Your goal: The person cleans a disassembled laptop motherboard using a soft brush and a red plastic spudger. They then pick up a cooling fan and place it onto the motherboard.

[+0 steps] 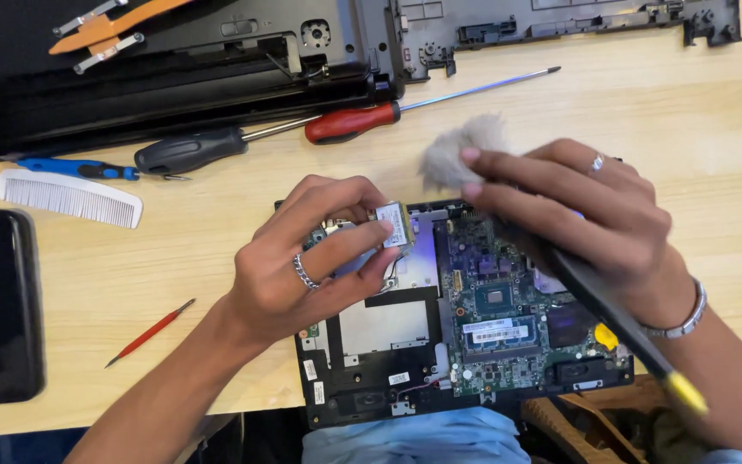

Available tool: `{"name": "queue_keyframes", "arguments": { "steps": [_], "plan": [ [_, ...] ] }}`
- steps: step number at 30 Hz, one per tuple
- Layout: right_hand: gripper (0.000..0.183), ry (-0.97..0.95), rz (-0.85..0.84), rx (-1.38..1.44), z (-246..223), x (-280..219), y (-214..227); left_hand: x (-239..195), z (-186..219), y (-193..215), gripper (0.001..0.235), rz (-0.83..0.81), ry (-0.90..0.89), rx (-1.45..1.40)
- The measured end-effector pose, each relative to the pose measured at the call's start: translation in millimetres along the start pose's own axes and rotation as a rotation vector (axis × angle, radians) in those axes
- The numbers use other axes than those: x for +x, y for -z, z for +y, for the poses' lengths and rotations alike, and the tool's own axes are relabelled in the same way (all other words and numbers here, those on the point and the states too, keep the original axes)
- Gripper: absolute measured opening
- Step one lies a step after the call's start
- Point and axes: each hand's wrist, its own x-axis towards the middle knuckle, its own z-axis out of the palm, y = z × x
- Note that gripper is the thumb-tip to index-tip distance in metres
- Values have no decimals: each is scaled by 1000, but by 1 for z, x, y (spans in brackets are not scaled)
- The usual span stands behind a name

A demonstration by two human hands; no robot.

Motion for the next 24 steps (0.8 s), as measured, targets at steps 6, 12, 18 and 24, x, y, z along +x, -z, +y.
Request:
{"name": "queue_keyframes", "arguments": {
  "steps": [6,12,18,24],
  "plan": [
    [19,193,-96,-85,17,-29,-17,-1,0,0,17,-11,-19,-73],
    [10,115,160,36,1,-28,-11,-1,0,0,18,10,-29,-75],
    [24,137,-163,-191,24,-27,0,-6,-1,0,21,36,-8,-106],
    [24,260,-97,13,-10,-5,-3,-9,0,-3,11,0,134,-183]
  ]
}}
